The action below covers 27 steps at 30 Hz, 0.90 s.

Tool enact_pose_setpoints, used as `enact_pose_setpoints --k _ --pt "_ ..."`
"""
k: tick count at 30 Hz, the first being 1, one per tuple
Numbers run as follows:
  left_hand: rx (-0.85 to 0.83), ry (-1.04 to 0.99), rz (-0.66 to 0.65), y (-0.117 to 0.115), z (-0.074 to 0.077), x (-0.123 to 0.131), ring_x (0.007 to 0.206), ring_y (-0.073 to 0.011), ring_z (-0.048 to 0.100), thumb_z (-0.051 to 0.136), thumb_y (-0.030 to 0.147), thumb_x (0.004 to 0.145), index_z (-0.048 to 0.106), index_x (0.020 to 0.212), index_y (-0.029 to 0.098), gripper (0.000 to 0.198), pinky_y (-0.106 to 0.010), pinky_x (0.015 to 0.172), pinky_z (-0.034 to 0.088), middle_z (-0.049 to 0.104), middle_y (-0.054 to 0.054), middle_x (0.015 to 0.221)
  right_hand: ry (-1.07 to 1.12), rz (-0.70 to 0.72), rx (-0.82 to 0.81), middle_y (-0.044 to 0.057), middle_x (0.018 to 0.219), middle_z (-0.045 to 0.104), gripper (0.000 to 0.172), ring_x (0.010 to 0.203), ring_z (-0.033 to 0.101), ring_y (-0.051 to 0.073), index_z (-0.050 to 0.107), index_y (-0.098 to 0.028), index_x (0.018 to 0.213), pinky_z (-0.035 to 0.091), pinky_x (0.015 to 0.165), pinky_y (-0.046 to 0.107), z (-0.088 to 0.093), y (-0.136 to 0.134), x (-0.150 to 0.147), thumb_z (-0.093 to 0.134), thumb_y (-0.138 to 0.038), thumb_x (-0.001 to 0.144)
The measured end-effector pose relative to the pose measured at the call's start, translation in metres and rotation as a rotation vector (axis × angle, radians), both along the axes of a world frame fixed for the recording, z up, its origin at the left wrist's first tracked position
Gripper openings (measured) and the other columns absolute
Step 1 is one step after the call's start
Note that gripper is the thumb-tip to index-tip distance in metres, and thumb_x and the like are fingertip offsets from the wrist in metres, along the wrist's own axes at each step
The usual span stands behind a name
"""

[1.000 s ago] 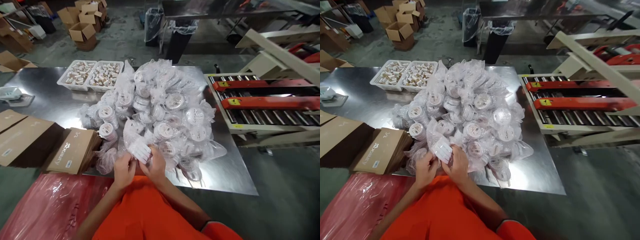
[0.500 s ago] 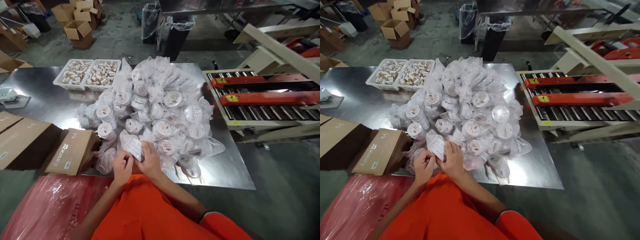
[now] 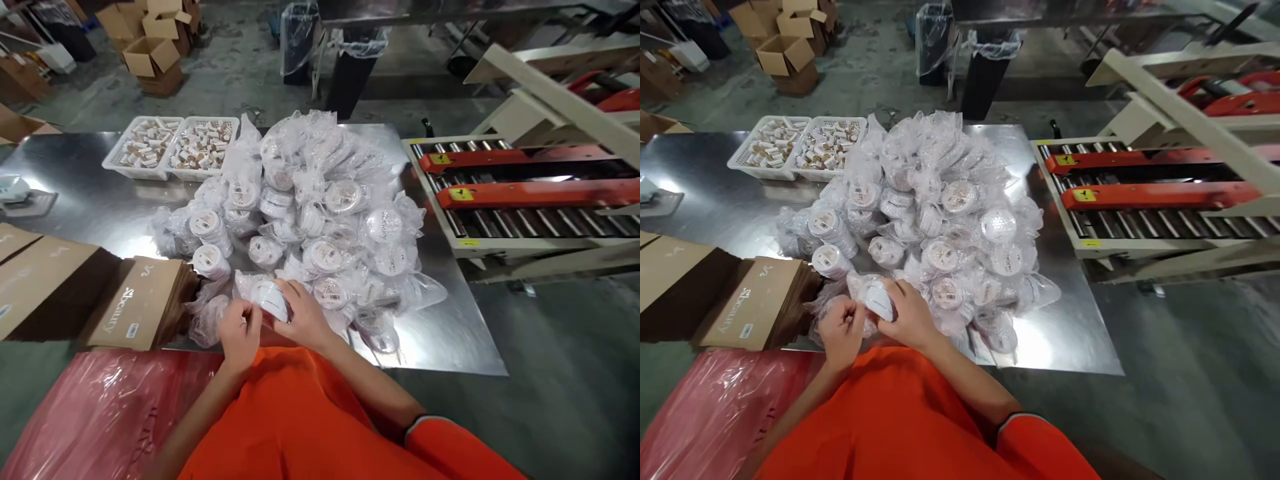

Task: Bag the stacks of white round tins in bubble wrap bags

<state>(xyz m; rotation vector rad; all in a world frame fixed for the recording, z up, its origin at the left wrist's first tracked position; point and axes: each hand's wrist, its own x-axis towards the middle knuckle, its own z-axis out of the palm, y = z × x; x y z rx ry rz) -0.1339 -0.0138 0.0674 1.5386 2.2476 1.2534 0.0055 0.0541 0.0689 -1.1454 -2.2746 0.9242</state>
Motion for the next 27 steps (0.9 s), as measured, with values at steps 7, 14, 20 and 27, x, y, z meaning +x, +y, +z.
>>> enact_pose_setpoints --k 7,14,20,27 --pt "0.103 0.129 -0.217 0.001 -0.002 -0.001 0.054 -0.0108 0.047 0.052 0.022 0.085 0.048 0.061 0.020 0.024 -0.023 0.057 0.037 0.050 0.003 0.055 -0.127 -0.002 -0.259 0.016 0.107 0.061 0.057 0.090 0.060 0.027 0.045 -0.014 0.132 0.046 0.076 0.038 0.005 -0.007 -0.008 0.055 -0.040 0.082" --pt "-0.042 -0.208 0.102 0.001 0.015 -0.006 0.059 -0.0109 0.049 0.052 0.033 0.087 0.052 0.069 0.020 0.022 -0.022 0.059 0.039 0.053 0.004 0.062 0.650 -0.205 -1.040 0.001 0.083 0.062 0.051 0.071 0.059 0.015 0.055 -0.021 0.113 0.047 0.066 0.029 -0.015 -0.004 -0.007 0.046 -0.062 0.084" --pt "-0.109 -0.351 0.086 -0.012 0.005 -0.007 0.062 -0.0120 0.052 0.053 0.040 0.086 0.052 0.073 0.019 0.025 -0.023 0.060 0.042 0.055 0.002 0.066 0.702 -0.382 -1.211 -0.005 0.058 0.049 0.037 0.052 0.043 0.010 0.053 -0.019 0.073 0.036 0.052 0.024 -0.042 -0.020 -0.016 0.068 -0.052 0.070" --pt "-0.337 -0.217 -0.037 -0.023 -0.019 -0.023 0.050 -0.0101 0.044 0.050 0.040 0.085 0.045 0.064 0.021 0.029 -0.023 0.053 0.035 0.046 0.005 0.053 0.190 -0.278 -0.342 0.001 0.069 0.053 0.014 0.067 0.048 0.016 0.051 -0.021 0.073 0.034 0.063 0.027 -0.039 -0.005 0.005 0.045 -0.026 0.084"
